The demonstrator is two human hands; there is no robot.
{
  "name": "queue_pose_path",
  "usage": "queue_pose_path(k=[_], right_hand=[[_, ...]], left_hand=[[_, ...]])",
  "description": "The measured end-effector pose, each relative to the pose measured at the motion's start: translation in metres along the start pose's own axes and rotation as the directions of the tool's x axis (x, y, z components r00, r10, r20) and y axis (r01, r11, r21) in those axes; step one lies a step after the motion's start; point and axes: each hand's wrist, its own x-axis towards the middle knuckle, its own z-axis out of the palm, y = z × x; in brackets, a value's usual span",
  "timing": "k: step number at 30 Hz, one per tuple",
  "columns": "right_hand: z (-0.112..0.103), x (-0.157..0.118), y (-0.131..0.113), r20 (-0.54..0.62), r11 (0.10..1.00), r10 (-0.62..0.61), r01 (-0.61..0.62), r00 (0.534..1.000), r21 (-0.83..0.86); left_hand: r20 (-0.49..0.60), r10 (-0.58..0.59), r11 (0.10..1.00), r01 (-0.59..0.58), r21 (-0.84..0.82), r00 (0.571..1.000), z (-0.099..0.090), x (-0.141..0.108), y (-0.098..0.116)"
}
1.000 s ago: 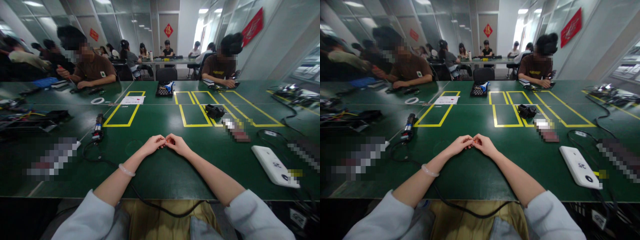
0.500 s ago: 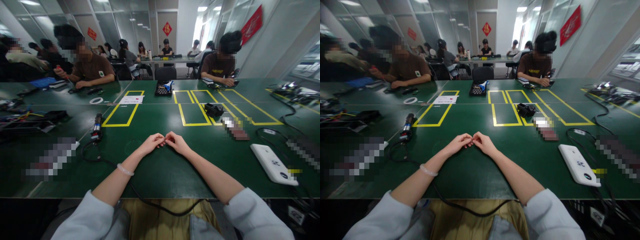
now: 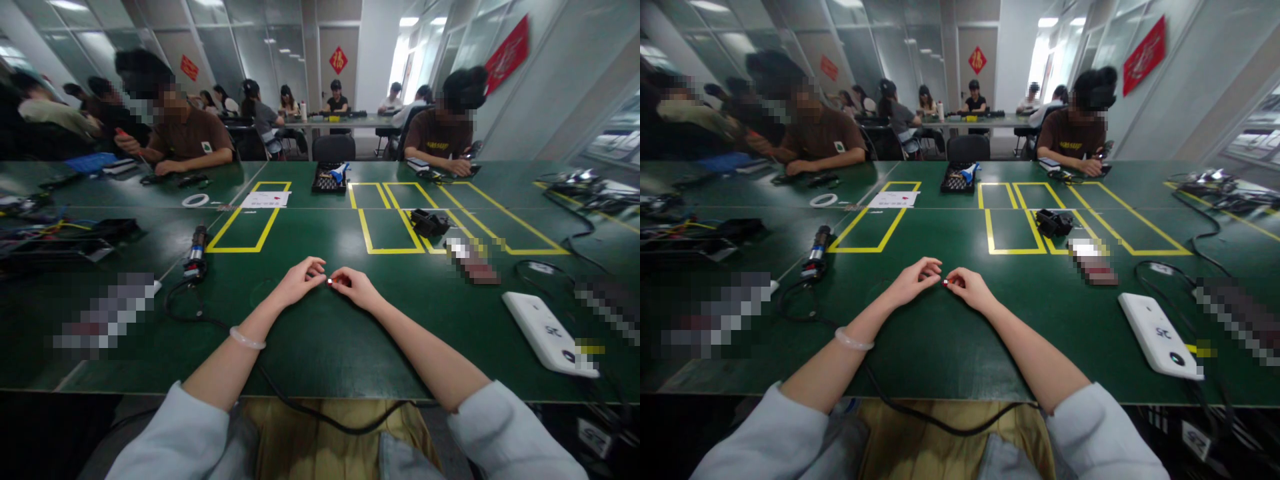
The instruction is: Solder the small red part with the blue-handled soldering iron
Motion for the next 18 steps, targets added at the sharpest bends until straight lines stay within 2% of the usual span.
queue_pose_path(k=[3, 4, 6, 8, 10, 12, 13, 14, 16, 18], right_hand=[[-0.001, 0.000, 0.000, 0.012, 1.000, 0.001, -0.001, 1.000, -0.002], [-0.001, 0.000, 0.000, 0.013, 1.000, 0.003, -0.003, 1.000, 0.001], [0.000, 0.000, 0.000, 0.013, 1.000, 0.010, -0.010, 1.000, 0.005], [0.000, 0.000, -0.001, 0.012, 1.000, 0.011, -0.011, 1.000, 0.010], [0.000, 0.000, -0.001, 0.013, 1.000, 0.010, -0.010, 1.000, 0.012], [0.000, 0.000, -0.001, 0.015, 1.000, 0.009, -0.009, 1.000, 0.009], [0.000, 0.000, -0.001, 0.017, 1.000, 0.008, -0.008, 1.000, 0.005], [0.000, 0.000, -0.001, 0.019, 1.000, 0.005, -0.005, 1.000, -0.001], [-0.001, 0.000, -0.001, 0.017, 1.000, -0.015, 0.015, 1.000, -0.014], [-0.001, 0.000, -0.001, 0.008, 0.999, -0.032, 0.032, 0.999, -0.024]], left_hand=[[-0.216, 0.040, 0.961, 0.021, 0.276, 0.976, -0.039, 0.000, -0.017], [-0.303, 0.042, 0.912, 0.087, 0.401, 0.952, -0.055, -0.003, -0.025], [-0.476, 0.004, 0.757, 0.309, 0.576, 0.879, -0.090, -0.013, -0.044], [-0.659, -0.076, 0.593, 0.566, 0.573, 0.748, -0.122, -0.028, -0.064], [-0.798, -0.192, 0.450, 0.773, 0.446, 0.572, -0.148, -0.045, -0.082], [-0.818, -0.335, 0.352, 0.867, 0.352, 0.468, -0.165, -0.058, -0.096], [-0.803, -0.404, 0.318, 0.890, 0.325, 0.438, -0.171, -0.063, -0.101], [-0.780, -0.459, 0.300, 0.900, 0.315, 0.426, -0.174, -0.066, -0.104], [-0.745, -0.512, 0.297, 0.901, 0.315, 0.429, -0.177, -0.067, -0.108], [-0.741, -0.494, 0.324, 0.887, 0.329, 0.455, -0.175, -0.065, -0.107]])
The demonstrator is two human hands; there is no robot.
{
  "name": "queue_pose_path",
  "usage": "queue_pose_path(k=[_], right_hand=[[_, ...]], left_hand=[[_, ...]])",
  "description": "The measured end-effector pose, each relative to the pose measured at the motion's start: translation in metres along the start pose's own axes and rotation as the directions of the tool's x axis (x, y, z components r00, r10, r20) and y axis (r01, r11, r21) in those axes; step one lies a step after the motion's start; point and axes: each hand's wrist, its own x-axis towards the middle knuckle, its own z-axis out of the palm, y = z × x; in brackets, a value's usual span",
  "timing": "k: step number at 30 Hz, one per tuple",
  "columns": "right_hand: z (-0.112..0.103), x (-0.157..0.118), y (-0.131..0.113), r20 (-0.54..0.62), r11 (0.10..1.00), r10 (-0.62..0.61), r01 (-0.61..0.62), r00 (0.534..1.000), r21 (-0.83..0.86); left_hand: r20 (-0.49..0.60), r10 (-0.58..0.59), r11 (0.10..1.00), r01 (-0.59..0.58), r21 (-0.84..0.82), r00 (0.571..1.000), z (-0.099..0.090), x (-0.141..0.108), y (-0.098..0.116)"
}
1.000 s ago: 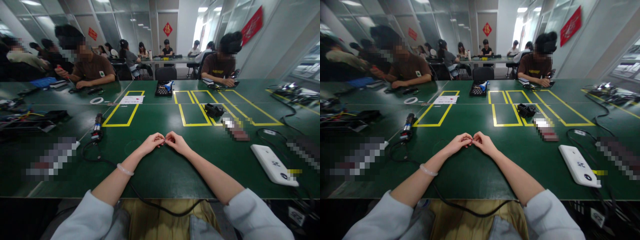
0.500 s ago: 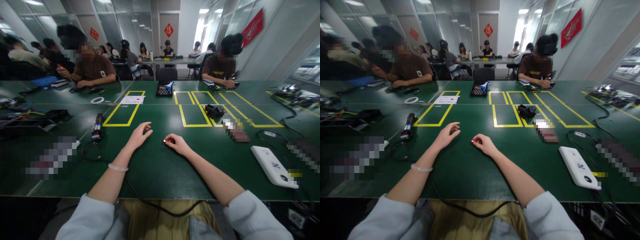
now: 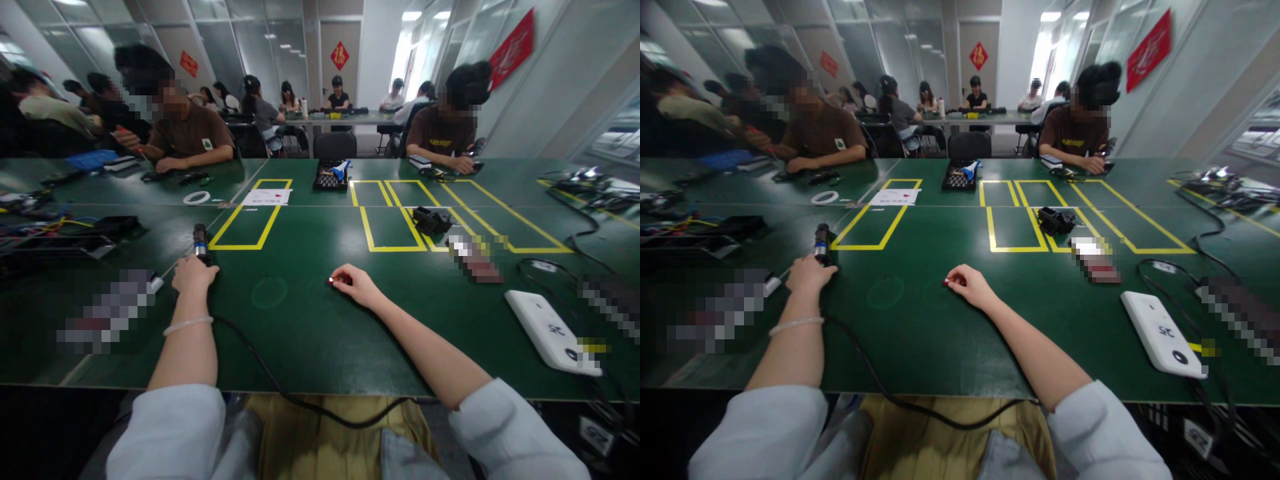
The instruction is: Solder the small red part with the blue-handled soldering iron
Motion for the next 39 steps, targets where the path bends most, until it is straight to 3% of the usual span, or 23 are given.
queue_pose_path(k=[7, 11, 14, 18, 22, 26, 29, 39], right_hand=[[0.002, 0.001, 0.000, -0.007, 0.998, 0.040, -0.039, 0.999, 0.049], [0.003, 0.001, -0.001, -0.021, 0.998, 0.004, -0.003, 1.000, 0.063], [0.002, 0.001, 0.001, -0.041, 0.999, -0.028, 0.030, 0.999, 0.036], [0.003, 0.001, 0.003, -0.063, 0.998, -0.059, 0.060, 0.996, 0.012], [0.004, 0.001, 0.002, -0.087, 0.996, -0.084, 0.080, 0.993, -0.042], [0.003, 0.000, 0.001, -0.087, 0.990, -0.082, 0.072, 0.993, -0.118], [0.003, 0.000, 0.002, -0.062, 0.986, -0.065, 0.055, 0.996, -0.157], [0.003, 0.000, -0.005, -0.128, 0.983, -0.092, 0.070, 0.987, -0.168]], left_hand=[[-0.052, 0.178, 0.982, -0.180, -0.049, 0.983, 0.006, -0.022, 0.028], [-0.023, 0.359, 0.932, -0.360, -0.039, 0.933, 0.011, -0.048, 0.061], [0.004, 0.514, 0.857, -0.513, -0.042, 0.858, 0.016, -0.072, 0.087], [0.034, 0.700, 0.710, -0.689, -0.145, 0.713, 0.025, -0.109, 0.118], [0.028, 0.817, 0.562, -0.785, -0.261, 0.575, 0.029, -0.148, 0.141], [0.032, 0.877, 0.464, -0.827, -0.319, 0.479, 0.027, -0.175, 0.152], [0.040, 0.891, 0.440, -0.840, -0.318, 0.452, 0.025, -0.182, 0.154], [0.008, 0.898, 0.429, -0.872, -0.235, 0.439, 0.026, -0.185, 0.156]])
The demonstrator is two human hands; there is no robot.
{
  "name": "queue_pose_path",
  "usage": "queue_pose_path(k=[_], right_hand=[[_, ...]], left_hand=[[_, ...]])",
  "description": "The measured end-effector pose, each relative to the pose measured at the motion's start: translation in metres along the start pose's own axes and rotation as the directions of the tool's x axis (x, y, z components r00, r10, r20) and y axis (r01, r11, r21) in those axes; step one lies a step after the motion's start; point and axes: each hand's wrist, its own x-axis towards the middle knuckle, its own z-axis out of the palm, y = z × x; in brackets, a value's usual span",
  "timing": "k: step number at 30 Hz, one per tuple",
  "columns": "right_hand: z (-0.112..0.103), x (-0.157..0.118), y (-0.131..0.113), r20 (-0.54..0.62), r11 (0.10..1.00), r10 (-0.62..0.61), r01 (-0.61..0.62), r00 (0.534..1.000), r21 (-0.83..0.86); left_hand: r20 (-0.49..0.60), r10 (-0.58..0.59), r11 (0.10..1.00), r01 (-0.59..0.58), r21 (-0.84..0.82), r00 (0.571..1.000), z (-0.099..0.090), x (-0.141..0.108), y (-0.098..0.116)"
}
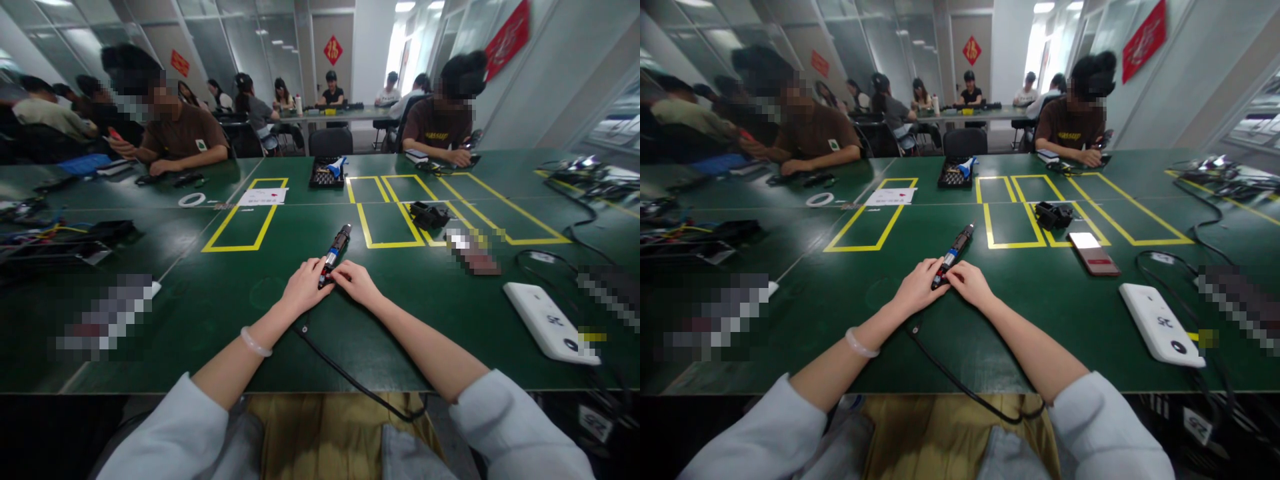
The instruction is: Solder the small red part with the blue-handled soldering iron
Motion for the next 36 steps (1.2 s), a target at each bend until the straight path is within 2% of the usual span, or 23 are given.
queue_pose_path(k=[7, 12, 17, 22, 26, 30, 33, 36], right_hand=[[-0.001, -0.002, -0.003, -0.043, 0.998, 0.019, -0.017, 0.999, 0.055], [-0.001, -0.002, -0.002, -0.027, 0.998, 0.002, -0.001, 1.000, 0.064], [-0.003, -0.002, 0.003, 0.002, 0.999, 0.008, -0.008, 1.000, 0.039], [-0.004, -0.002, 0.006, 0.030, 1.000, 0.009, -0.009, 1.000, 0.015], [-0.003, -0.002, 0.006, 0.040, 1.000, 0.005, -0.006, 0.999, 0.012], [-0.003, -0.002, 0.006, 0.045, 1.000, 0.008, -0.009, 0.999, 0.015], [-0.003, -0.002, 0.006, 0.048, 1.000, 0.005, -0.006, 0.999, 0.023], [-0.002, -0.002, 0.006, 0.049, 1.000, 0.003, -0.004, 0.999, 0.024]], left_hand=[[-0.037, -0.107, 0.970, 0.113, 0.217, 0.994, 0.008, 0.008, 0.012], [-0.037, -0.110, 0.955, 0.116, 0.273, 0.993, 0.005, 0.010, 0.005], [-0.038, -0.185, 0.935, 0.188, 0.302, 0.982, -0.007, 0.008, -0.025], [-0.041, -0.339, 0.884, 0.333, 0.329, 0.940, -0.025, -0.001, -0.081], [-0.083, -0.509, 0.794, 0.505, 0.339, 0.857, -0.042, -0.013, -0.130], [-0.139, -0.673, 0.667, 0.677, 0.312, 0.727, -0.061, -0.027, -0.170], [-0.194, -0.751, 0.570, 0.768, 0.293, 0.631, -0.072, -0.037, -0.192], [-0.242, -0.801, 0.479, 0.828, 0.290, 0.548, -0.077, -0.047, -0.206]])
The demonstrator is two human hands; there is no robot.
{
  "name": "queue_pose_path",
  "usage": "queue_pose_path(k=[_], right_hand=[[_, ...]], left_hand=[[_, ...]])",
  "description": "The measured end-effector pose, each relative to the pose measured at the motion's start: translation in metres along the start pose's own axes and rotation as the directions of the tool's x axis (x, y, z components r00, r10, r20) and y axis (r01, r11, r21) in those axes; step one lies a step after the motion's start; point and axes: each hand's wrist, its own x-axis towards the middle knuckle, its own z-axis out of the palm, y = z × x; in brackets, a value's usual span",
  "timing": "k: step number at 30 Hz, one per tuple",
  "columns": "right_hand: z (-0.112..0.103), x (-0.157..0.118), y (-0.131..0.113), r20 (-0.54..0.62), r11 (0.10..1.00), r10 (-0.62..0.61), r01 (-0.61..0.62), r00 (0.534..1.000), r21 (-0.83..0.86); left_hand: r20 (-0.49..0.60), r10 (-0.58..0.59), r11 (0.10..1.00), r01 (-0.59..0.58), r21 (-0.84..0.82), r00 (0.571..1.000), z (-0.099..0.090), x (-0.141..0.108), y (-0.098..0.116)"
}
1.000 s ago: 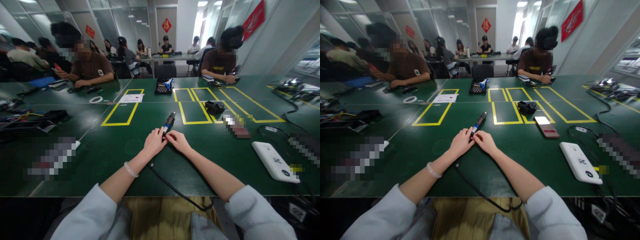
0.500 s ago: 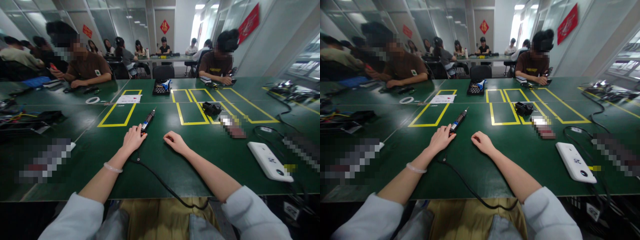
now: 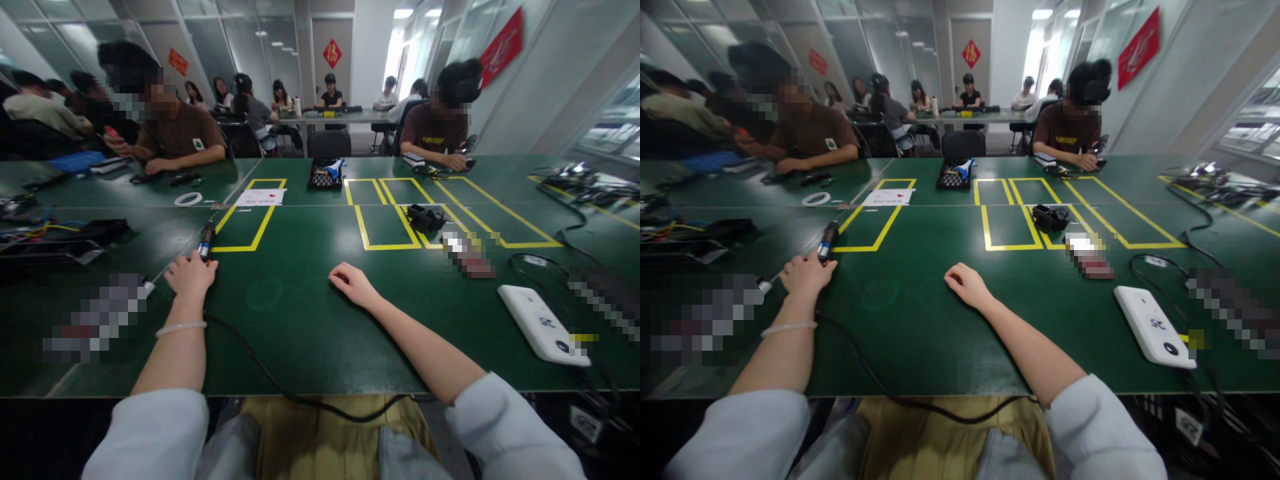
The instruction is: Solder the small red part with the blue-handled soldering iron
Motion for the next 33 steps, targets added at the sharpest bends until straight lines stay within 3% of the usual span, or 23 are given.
queue_pose_path(k=[5, 12, 15, 17, 18, 20, 22, 26, 28, 30, 33], right_hand=[[0.000, 0.000, -0.001, 0.004, 1.000, 0.006, -0.006, 1.000, -0.005], [0.000, 0.000, 0.000, 0.013, 1.000, 0.012, -0.012, 1.000, -0.010], [0.001, 0.001, -0.001, 0.013, 1.000, 0.011, -0.011, 1.000, -0.013], [0.002, 0.001, -0.001, 0.013, 1.000, 0.012, -0.012, 1.000, -0.016], [0.002, 0.002, -0.001, 0.013, 1.000, 0.013, -0.013, 1.000, -0.017], [0.002, 0.002, -0.001, 0.015, 1.000, 0.014, -0.014, 1.000, -0.013], [0.001, 0.001, -0.002, 0.020, 1.000, 0.013, -0.013, 1.000, 0.015], [0.000, 0.000, -0.004, 0.060, 0.993, -0.020, 0.013, 0.998, 0.120], [-0.001, 0.000, -0.005, 0.065, 0.993, -0.040, 0.033, 0.997, 0.111], [-0.001, 0.000, -0.005, 0.054, 0.994, -0.050, 0.045, 0.997, 0.096], [0.000, 0.001, -0.004, 0.035, 0.998, -0.031, 0.029, 0.999, 0.059]], left_hand=[[-0.054, -0.028, 1.000, 0.028, 0.005, 0.998, -0.001, -0.004, -0.005], [-0.114, -0.069, 0.992, 0.056, -0.113, 0.991, -0.010, -0.009, -0.001], [-0.185, 0.021, 0.959, -0.072, -0.273, 0.983, -0.011, -0.015, 0.013], [-0.188, 0.169, 0.855, -0.239, -0.461, 0.968, -0.011, -0.026, 0.034], [-0.166, 0.268, 0.768, -0.315, -0.558, 0.949, -0.011, -0.034, 0.047], [-0.116, 0.474, 0.582, -0.409, -0.703, 0.873, -0.010, -0.053, 0.078], [-0.034, 0.665, 0.447, -0.435, -0.782, 0.746, -0.010, -0.075, 0.109], [0.108, 0.875, 0.292, -0.337, -0.895, 0.472, -0.011, -0.112, 0.153], [0.173, 0.910, 0.269, -0.219, -0.938, 0.376, -0.012, -0.123, 0.164], [0.215, 0.907, 0.266, -0.098, -0.959, 0.361, -0.012, -0.129, 0.169], [0.245, 0.867, 0.259, 0.027, -0.965, 0.433, -0.009, -0.133, 0.168]])
